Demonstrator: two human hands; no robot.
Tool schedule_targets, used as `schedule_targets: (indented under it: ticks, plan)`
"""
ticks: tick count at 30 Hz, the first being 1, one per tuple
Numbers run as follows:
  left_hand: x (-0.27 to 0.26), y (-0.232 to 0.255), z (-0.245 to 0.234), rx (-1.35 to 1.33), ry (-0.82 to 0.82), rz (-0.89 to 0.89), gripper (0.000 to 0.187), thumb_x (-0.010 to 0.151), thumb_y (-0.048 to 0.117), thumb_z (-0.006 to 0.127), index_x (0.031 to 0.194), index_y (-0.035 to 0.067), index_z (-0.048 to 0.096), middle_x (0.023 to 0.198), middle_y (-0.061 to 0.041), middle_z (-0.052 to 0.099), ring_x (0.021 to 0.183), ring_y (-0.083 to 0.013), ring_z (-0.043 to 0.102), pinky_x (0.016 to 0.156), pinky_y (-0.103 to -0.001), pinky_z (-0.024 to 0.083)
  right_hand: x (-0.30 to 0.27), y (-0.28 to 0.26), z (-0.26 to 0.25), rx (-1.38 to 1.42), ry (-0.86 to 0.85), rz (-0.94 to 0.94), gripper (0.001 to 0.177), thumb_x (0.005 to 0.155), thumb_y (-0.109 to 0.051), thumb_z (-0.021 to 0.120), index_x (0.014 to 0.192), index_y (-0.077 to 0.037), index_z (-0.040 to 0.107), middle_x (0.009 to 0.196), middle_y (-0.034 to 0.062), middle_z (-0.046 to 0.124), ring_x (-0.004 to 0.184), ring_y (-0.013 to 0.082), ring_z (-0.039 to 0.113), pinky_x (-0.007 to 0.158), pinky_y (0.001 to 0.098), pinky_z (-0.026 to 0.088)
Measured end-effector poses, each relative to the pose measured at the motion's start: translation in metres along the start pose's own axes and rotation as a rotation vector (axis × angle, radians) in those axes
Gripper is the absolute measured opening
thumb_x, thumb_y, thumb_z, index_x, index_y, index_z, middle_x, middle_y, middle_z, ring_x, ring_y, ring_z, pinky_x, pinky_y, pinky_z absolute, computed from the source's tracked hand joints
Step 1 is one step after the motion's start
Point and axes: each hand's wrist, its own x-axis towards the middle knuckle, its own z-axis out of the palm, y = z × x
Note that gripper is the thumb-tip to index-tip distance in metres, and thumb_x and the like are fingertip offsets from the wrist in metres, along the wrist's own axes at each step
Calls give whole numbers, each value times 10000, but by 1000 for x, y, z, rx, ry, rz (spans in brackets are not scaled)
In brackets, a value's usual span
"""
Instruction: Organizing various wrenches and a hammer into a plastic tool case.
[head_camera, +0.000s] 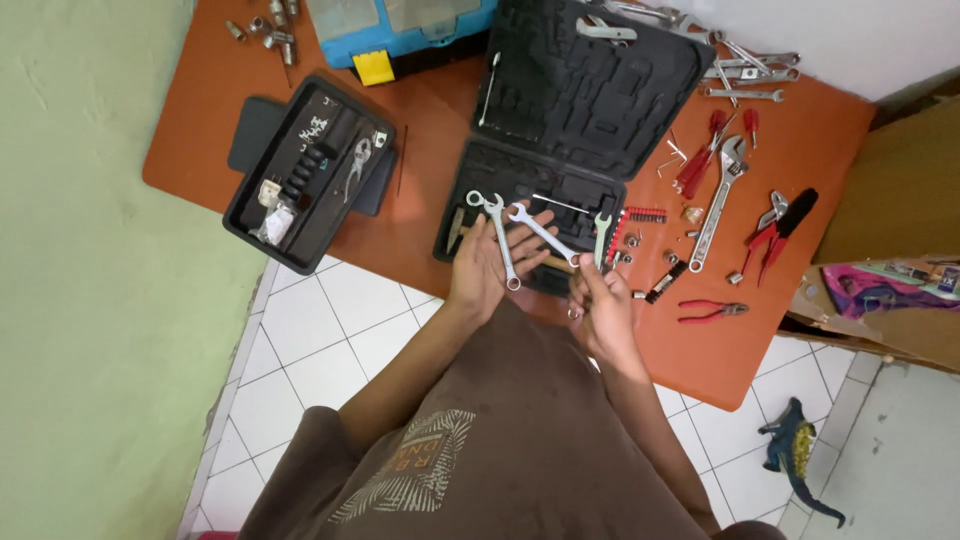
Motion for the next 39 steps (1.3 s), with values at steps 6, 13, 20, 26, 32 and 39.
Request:
schedule_targets:
  ticks: [6, 13, 20, 26, 32, 39]
  plan:
    - [12, 0, -2, 95, 98, 36, 459, 1036, 203, 555, 1476, 119, 458, 1464, -266, 551, 1298, -425, 584, 1078, -469, 503, 11, 22, -16, -123, 22, -23, 236, 1068, -225, 592, 1020, 5, 616, 590, -60, 332, 448, 24, 332, 381, 175, 326]
    - [19, -1, -1, 226, 227, 94, 491, 926, 14, 692, 1376, 45, 497, 1321, -279, 648, 1151, -404, 677, 941, -402, 598, 8, -1, 11, -180, -4, -22, 219, 1051, -225, 605, 1048, -7, 623, 579, -35, 367, 459, 53, 371, 399, 199, 349]
    - [23, -6, 2, 283, 319, 98, 463, 914, 25, 727, 1320, -35, 512, 1257, -288, 683, 1079, -415, 707, 910, -460, 605, 10, 7, 3, -200, -74, -67, 231, 1050, -248, 605, 989, -29, 642, 570, -34, 418, 461, 55, 394, 428, 207, 360]
    - [24, -8, 15, 261, 355, 111, 479, 869, 64, 789, 1275, -4, 544, 1194, -241, 725, 1028, -372, 739, 865, -392, 625, -1, -27, 18, -105, -119, -43, 424, 1102, -311, 418, 1164, 56, 622, 601, -3, 356, 454, 64, 323, 415, 204, 324]
    - [20, -9, 18, 211, 372, 94, 471, 873, 65, 790, 1259, 23, 525, 1181, -245, 724, 1012, -382, 737, 848, -400, 630, -16, -54, 21, -247, -194, -140, 385, 1078, -241, 444, 1290, 46, 589, 729, -35, 386, 568, 15, 350, 481, 155, 333]
    - [12, -10, 39, 172, 362, 83, 418, 883, 67, 781, 1234, 34, 557, 1127, -234, 743, 946, -347, 757, 770, -352, 649, -20, -63, 9, 267, -302, 125, 263, 1045, -190, 488, 1219, 1, 534, 848, 43, 407, 615, 87, 366, 502, 210, 312]
